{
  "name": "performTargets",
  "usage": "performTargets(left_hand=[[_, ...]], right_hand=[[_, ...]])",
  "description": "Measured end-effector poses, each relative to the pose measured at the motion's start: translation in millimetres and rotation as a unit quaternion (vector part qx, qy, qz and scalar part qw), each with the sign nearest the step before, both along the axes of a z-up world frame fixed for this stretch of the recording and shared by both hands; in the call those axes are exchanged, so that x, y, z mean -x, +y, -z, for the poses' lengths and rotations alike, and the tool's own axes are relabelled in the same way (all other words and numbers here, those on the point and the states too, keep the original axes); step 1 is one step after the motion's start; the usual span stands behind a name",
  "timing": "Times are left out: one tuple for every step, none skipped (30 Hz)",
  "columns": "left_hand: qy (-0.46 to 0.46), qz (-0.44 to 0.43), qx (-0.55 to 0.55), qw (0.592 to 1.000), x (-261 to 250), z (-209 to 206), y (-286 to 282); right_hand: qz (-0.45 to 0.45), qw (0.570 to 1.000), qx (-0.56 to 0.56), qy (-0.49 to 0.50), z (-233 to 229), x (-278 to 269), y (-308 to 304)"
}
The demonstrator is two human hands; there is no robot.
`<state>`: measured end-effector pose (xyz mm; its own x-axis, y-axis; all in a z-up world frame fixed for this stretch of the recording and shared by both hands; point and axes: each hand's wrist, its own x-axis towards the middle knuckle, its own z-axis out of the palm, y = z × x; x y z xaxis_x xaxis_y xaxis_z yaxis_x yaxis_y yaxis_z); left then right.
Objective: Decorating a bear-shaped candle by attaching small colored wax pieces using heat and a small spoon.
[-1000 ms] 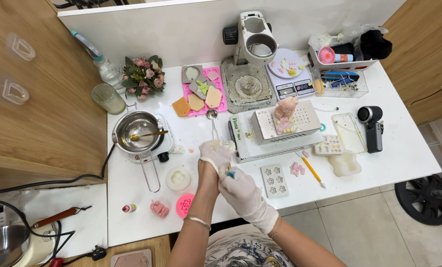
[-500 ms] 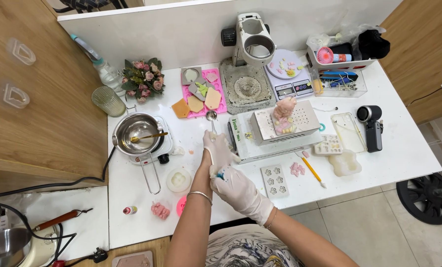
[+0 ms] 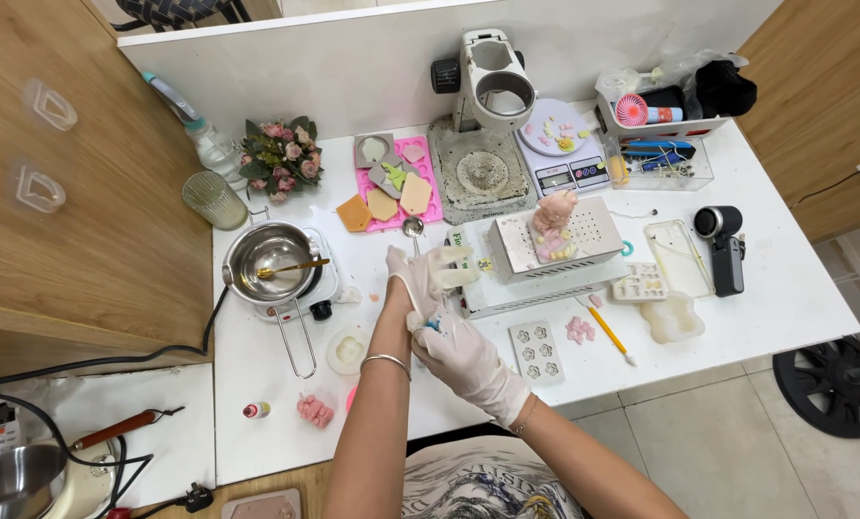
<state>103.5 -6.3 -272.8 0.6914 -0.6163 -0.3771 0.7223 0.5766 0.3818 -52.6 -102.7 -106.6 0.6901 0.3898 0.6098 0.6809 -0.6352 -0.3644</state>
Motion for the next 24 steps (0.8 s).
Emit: performTargets(left_hand=[[-0.002, -0.001, -0.001, 1.0, 6.1, -24.0, 3.6], [0.033, -0.053, 0.013, 0.998, 12.3, -48.1, 7.0], [0.07, -0.101, 0.028, 0.992, 20.4, -71.1, 6.8], [0.07, -0.1, 0.029, 0.992, 19.0, -63.2, 5.6], [0.02, -0.084, 0.102, 0.991, 15.4, -56.2, 4.5], [-0.03, -0.067, 0.175, 0.982, 11.7, -49.3, 3.6], [-0.031, -0.069, 0.175, 0.982, 19.6, -64.6, 7.9], [-0.095, -0.03, 0.259, 0.961, 27.4, -79.9, 12.3], [-0.16, 0.011, 0.339, 0.927, 33.3, -95.9, 17.1], [-0.162, 0.011, 0.338, 0.927, 42.2, -129.1, 24.2], [-0.158, 0.012, 0.302, 0.94, 54.7, -160.9, 30.5], [-0.154, 0.014, 0.264, 0.952, 67.3, -192.4, 36.5], [-0.153, 0.014, 0.264, 0.952, 69.1, -175.2, 45.4], [-0.143, 0.032, 0.185, 0.972, 71.0, -157.9, 53.8], [-0.13, 0.054, 0.107, 0.984, 72.8, -139.9, 58.9], [-0.128, 0.059, 0.109, 0.984, 82.5, -144.2, 59.2], [-0.123, 0.09, 0.05, 0.987, 90.4, -149.7, 60.9], [-0.119, 0.121, -0.01, 0.985, 98.0, -155.5, 63.0], [-0.122, 0.125, -0.01, 0.985, 104.9, -165.8, 65.3], [-0.118, 0.136, -0.034, 0.983, 111.7, -175.8, 68.1], [-0.112, 0.145, -0.057, 0.981, 120.3, -184.9, 70.8], [-0.113, 0.147, -0.056, 0.981, 117.1, -192.3, 69.4], [-0.072, 0.132, -0.021, 0.988, 117.8, -198.5, 68.2], [-0.03, 0.117, 0.014, 0.993, 118.6, -204.5, 67.2]], right_hand=[[-0.001, 1.0, -0.001, -0.002, -3.8, 0.0, 1.8], [-0.012, 1.0, -0.009, -0.006, -7.8, 0.0, 3.4], [-0.02, 1.0, -0.015, -0.008, -11.5, 1.9, 2.7], [-0.019, 1.0, -0.014, -0.008, -9.5, 0.5, 1.9], [-0.034, 0.999, -0.02, -0.003, -7.9, -2.7, 1.1], [-0.05, 0.998, -0.027, 0.003, -6.5, -6.0, 0.4], [-0.051, 0.998, -0.027, 0.002, -8.6, -9.6, -5.0], [-0.06, 0.982, -0.122, 0.13, -10.7, -13.3, -10.4], [-0.067, 0.941, -0.213, 0.254, -13.1, -18.6, -15.3], [-0.069, 0.941, -0.214, 0.252, -28.4, -27.4, -22.5], [0.013, 0.929, -0.266, 0.256, -43.1, -33.5, -30.5], [0.096, 0.908, -0.315, 0.259, -57.6, -39.6, -38.6], [0.096, 0.908, -0.315, 0.26, -64.0, -52.2, -40.1], [0.08, 0.9, -0.311, 0.295, -70.2, -64.9, -42.2], [0.069, 0.891, -0.306, 0.328, -76.4, -75.9, -47.2], [0.074, 0.89, -0.307, 0.328, -60.6, -79.9, -51.9], [-0.044, 0.837, -0.32, 0.442, -45.5, -85.1, -55.8], [-0.161, 0.758, -0.324, 0.543, -30.8, -90.6, -59.6], [-0.159, 0.76, -0.326, 0.539, -24.9, -85.9, -57.3], [-0.186, 0.72, -0.32, 0.587, -18.9, -81.7, -54.6], [-0.214, 0.676, -0.31, 0.633, -12.2, -76.7, -51.9], [-0.213, 0.678, -0.311, 0.632, -5.8, -75.3, -48.0], [-0.135, 0.7, -0.319, 0.624, 2.0, -70.7, -43.8], [-0.056, 0.717, -0.326, 0.613, 10.0, -65.8, -39.5]])
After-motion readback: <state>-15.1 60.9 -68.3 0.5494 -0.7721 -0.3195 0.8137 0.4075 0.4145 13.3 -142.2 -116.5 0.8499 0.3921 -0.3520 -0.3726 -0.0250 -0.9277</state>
